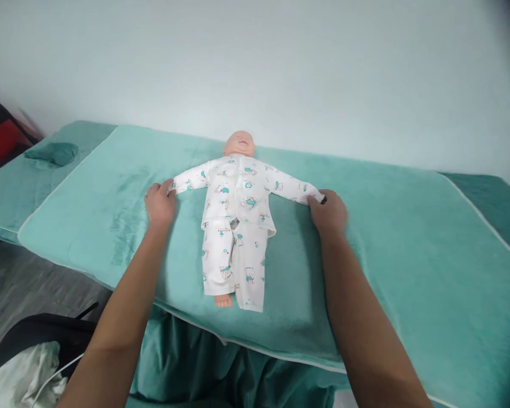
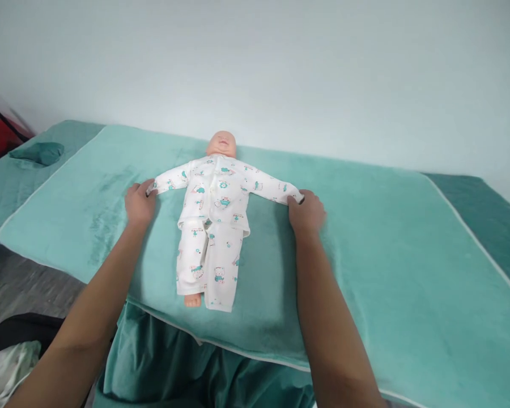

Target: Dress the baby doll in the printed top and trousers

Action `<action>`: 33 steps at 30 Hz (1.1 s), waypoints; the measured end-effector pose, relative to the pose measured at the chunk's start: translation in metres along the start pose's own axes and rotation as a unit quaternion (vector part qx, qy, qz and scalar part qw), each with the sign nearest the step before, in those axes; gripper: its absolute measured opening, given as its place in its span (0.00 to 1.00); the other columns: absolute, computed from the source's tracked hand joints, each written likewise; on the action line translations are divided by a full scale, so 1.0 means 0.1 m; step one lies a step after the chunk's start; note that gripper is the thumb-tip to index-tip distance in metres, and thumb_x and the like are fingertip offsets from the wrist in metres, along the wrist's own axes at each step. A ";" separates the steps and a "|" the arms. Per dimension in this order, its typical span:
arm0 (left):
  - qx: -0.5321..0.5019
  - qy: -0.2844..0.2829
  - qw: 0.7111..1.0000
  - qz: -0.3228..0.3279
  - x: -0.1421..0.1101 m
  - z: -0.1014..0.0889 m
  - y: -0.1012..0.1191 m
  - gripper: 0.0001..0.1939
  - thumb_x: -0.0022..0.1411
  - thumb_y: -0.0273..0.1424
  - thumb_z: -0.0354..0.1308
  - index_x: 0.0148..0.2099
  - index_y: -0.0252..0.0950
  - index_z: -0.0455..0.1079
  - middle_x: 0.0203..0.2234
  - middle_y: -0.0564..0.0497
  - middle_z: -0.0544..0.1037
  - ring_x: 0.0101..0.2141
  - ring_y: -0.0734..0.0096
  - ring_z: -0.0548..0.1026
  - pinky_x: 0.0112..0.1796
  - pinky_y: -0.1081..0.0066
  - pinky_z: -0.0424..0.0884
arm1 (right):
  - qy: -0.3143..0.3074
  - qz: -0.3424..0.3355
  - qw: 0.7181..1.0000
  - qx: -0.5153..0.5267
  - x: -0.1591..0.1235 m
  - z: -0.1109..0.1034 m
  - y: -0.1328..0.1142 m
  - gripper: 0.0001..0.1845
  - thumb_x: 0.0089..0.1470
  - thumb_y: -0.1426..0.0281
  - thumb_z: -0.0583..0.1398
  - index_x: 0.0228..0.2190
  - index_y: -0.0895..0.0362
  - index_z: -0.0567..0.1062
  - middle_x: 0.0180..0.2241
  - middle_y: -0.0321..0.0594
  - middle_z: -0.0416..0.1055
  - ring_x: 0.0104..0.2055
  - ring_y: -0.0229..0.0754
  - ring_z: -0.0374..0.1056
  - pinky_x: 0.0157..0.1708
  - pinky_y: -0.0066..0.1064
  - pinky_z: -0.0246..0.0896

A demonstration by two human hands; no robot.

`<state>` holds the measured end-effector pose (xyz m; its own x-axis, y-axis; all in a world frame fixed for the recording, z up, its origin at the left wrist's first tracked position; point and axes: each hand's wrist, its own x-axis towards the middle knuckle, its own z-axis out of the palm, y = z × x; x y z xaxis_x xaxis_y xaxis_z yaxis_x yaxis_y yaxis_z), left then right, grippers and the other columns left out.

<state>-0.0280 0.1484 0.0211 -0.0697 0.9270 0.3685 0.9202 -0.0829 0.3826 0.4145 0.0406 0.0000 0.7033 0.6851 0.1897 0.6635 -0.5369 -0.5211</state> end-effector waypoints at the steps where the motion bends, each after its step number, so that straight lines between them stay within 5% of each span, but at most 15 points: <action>1: -0.011 0.006 1.000 0.009 0.01 0.00 -0.01 0.23 0.67 0.32 0.51 0.60 0.41 0.75 0.44 0.40 0.76 0.49 0.48 0.73 0.52 0.55 0.67 | -0.008 0.002 1.000 0.007 0.02 0.01 -0.02 0.24 0.55 0.60 0.59 0.51 0.55 0.77 0.48 0.52 0.77 0.49 0.56 0.71 0.53 0.51 0.63; 8: -0.074 0.042 0.995 0.054 0.24 -0.02 -0.19 0.19 0.67 0.30 0.50 0.54 0.40 0.78 0.43 0.44 0.75 0.49 0.58 0.72 0.54 0.63 0.68 | -0.027 -0.075 0.994 0.077 0.26 0.00 0.13 0.19 0.54 0.65 0.59 0.47 0.55 0.76 0.46 0.48 0.76 0.43 0.50 0.68 0.48 0.43 0.62; 15: -0.049 0.099 0.993 0.036 0.21 0.00 -0.18 0.20 0.68 0.26 0.48 0.55 0.39 0.76 0.45 0.42 0.72 0.51 0.56 0.71 0.53 0.60 0.67 | 0.061 -0.045 0.968 0.238 0.39 0.01 0.24 0.04 0.52 0.70 0.62 0.33 0.51 0.72 0.36 0.42 0.71 0.37 0.46 0.61 0.43 0.38 0.54; 19: -0.018 0.096 0.995 -0.002 0.19 -0.01 -0.16 0.23 0.67 0.24 0.48 0.59 0.38 0.73 0.49 0.40 0.72 0.53 0.55 0.71 0.54 0.60 0.68 | 0.059 -0.039 0.973 0.221 0.39 0.02 0.22 0.06 0.50 0.73 0.62 0.33 0.52 0.73 0.36 0.41 0.68 0.37 0.45 0.59 0.44 0.38 0.55; 22: -0.014 0.108 0.993 0.042 0.17 -0.02 -0.12 0.25 0.66 0.24 0.47 0.62 0.37 0.71 0.57 0.39 0.71 0.58 0.57 0.69 0.57 0.60 0.66 | 0.085 -0.052 0.979 0.180 0.37 0.03 0.21 0.11 0.50 0.76 0.60 0.37 0.55 0.74 0.45 0.48 0.68 0.40 0.46 0.62 0.49 0.40 0.58; 26: -0.001 0.039 0.990 0.133 0.15 -0.02 -0.06 0.24 0.68 0.28 0.47 0.63 0.38 0.70 0.64 0.42 0.70 0.63 0.57 0.66 0.62 0.60 0.61 | 0.079 -0.105 0.981 0.141 0.35 0.05 0.20 0.14 0.53 0.71 0.59 0.43 0.57 0.74 0.52 0.54 0.69 0.56 0.55 0.63 0.60 0.47 0.56; 33: 0.022 -0.027 0.998 0.045 0.21 0.05 -0.07 0.29 0.60 0.22 0.50 0.62 0.37 0.71 0.57 0.43 0.78 0.54 0.53 0.75 0.53 0.59 0.67 | 0.035 -0.238 0.967 0.087 0.26 0.03 0.09 0.20 0.59 0.68 0.55 0.52 0.57 0.73 0.58 0.54 0.72 0.63 0.53 0.64 0.65 0.50 0.56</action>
<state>-0.0345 0.1701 0.0222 0.0337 0.9347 0.3539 0.9381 -0.1517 0.3114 0.4382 0.0549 -0.0021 0.3492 0.7956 0.4950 0.8675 -0.0748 -0.4917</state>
